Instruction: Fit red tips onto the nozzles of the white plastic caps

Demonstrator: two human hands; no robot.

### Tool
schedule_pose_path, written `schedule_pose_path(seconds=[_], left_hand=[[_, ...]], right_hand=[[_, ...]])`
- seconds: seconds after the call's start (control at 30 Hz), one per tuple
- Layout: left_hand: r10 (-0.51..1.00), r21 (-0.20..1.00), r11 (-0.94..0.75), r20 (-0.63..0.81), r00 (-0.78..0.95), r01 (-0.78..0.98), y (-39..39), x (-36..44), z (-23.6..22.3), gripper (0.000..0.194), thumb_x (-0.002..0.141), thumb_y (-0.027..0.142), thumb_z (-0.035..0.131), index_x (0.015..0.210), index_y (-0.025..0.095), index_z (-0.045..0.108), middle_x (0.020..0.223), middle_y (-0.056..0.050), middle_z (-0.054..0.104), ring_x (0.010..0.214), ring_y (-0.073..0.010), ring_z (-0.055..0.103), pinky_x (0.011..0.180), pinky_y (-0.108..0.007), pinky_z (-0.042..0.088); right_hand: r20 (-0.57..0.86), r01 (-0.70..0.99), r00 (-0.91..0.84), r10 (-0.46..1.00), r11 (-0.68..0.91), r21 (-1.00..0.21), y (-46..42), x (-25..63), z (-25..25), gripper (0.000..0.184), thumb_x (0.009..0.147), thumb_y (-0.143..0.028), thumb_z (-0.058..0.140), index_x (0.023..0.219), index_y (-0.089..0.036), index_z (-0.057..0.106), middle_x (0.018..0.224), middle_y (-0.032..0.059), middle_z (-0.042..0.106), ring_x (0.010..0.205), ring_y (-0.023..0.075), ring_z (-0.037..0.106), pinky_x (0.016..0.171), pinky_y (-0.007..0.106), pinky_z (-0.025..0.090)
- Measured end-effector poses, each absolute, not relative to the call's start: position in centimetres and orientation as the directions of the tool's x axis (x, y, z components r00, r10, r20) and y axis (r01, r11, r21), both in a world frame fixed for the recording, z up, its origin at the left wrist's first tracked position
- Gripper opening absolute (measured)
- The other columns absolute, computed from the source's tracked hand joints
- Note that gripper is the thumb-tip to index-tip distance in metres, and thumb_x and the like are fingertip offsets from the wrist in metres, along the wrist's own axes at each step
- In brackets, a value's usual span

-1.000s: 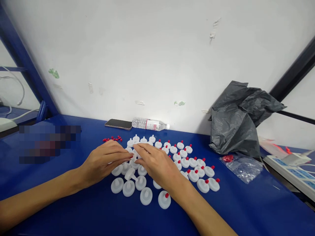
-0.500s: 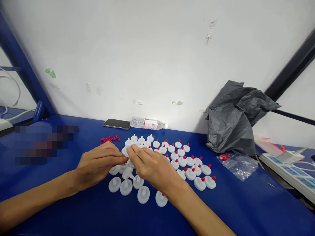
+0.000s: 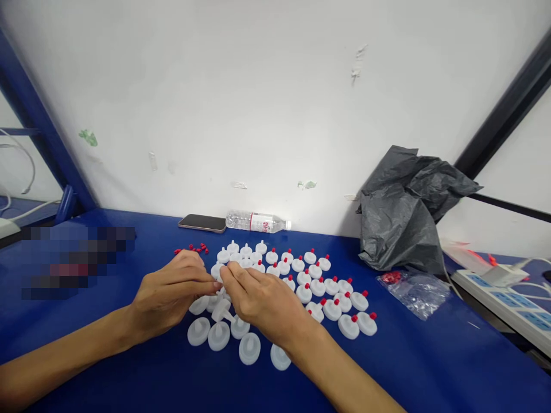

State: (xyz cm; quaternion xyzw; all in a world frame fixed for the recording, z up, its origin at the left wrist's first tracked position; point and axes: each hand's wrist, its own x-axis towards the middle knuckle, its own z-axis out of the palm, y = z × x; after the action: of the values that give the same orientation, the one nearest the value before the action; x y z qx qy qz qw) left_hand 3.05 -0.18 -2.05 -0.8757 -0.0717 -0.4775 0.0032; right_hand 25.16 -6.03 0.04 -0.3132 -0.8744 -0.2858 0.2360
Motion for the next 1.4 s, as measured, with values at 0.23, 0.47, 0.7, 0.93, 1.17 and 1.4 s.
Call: schedule_pose_path(seconds=[0.23, 0.47, 0.7, 0.93, 1.17, 1.4], left_hand=[[0.111, 0.077, -0.993, 0.852, 0.512, 0.087, -0.1, 3.0, -1.6, 0.029, 0.089, 0.002, 0.058, 0.108, 0.021, 0.07, 0.086, -0.004, 0.074, 0.077, -0.0165, 0.064, 0.075, -0.035, 0.051], [0.097, 0.107, -0.994, 0.84, 0.534, 0.012, 0.1, 2.8, -1.7, 0.027, 0.09, 0.002, 0.058, 0.107, 0.018, 0.069, 0.084, -0.005, 0.075, 0.076, -0.0165, 0.066, 0.076, -0.035, 0.052], [0.187, 0.141, -0.982, 0.828, 0.529, 0.128, 1.0, 3.1, -1.1, 0.021, 0.09, 0.009, 0.065, 0.106, 0.022, 0.07, 0.091, -0.001, 0.076, 0.081, -0.015, 0.068, 0.079, -0.032, 0.048], [0.521, 0.151, -0.802, 0.649, 0.554, 0.578, 4.8, 0.6, -0.8, 0.019, 0.095, 0.025, 0.057, 0.103, 0.02, 0.074, 0.093, -0.005, 0.073, 0.092, -0.0222, 0.06, 0.087, -0.039, 0.047], [0.682, 0.026, -0.644, 0.472, 0.559, 0.764, 5.3, -0.3, -0.8, 0.025, 0.091, 0.035, 0.054, 0.083, 0.018, 0.071, 0.088, -0.009, 0.067, 0.091, -0.027, 0.056, 0.085, -0.042, 0.046], [0.745, -0.086, -0.554, 0.395, 0.539, 0.828, 4.7, -0.3, -0.5, 0.026, 0.09, 0.036, 0.052, 0.076, 0.019, 0.066, 0.081, -0.01, 0.064, 0.087, -0.0289, 0.056, 0.078, -0.041, 0.046]], right_hand=[[0.679, 0.674, -0.636, 0.368, 0.693, 0.256, -5.9, 24.8, 0.0, 0.031, 0.1, -0.004, 0.037, 0.112, -0.007, 0.066, 0.112, 0.0153, 0.075, 0.082, 0.0166, 0.077, 0.068, 0.025, 0.066], [0.665, 0.674, -0.666, 0.338, 0.655, 0.341, -6.0, 24.6, -0.4, 0.037, 0.1, -0.002, 0.031, 0.111, -0.006, 0.066, 0.111, 0.0172, 0.076, 0.078, 0.0176, 0.077, 0.058, 0.024, 0.064], [0.642, 0.727, -0.609, 0.466, 0.651, 0.217, -5.2, 25.4, 0.1, 0.025, 0.102, -0.013, 0.042, 0.118, -0.013, 0.062, 0.121, 0.0138, 0.072, 0.09, 0.0221, 0.076, 0.062, 0.03, 0.063], [0.61, 0.852, -0.368, 0.701, 0.517, -0.08, -4.1, 27.7, 1.2, 0.018, 0.1, -0.027, 0.054, 0.117, -0.024, 0.06, 0.111, 0.0029, 0.074, 0.088, 0.0218, 0.072, 0.075, 0.038, 0.057], [0.569, 0.857, -0.302, 0.765, 0.479, -0.189, -3.7, 29.0, 1.2, 0.017, 0.096, -0.038, 0.06, 0.095, -0.025, 0.07, 0.136, 0.0043, 0.063, 0.121, 0.0262, 0.059, 0.096, 0.043, 0.051], [0.429, 0.83, -0.409, 0.806, 0.523, -0.193, -3.5, 29.1, 0.8, 0.017, 0.093, -0.039, 0.064, 0.093, -0.027, 0.076, 0.122, 0.0045, 0.067, 0.119, 0.0259, 0.055, 0.101, 0.048, 0.046]])
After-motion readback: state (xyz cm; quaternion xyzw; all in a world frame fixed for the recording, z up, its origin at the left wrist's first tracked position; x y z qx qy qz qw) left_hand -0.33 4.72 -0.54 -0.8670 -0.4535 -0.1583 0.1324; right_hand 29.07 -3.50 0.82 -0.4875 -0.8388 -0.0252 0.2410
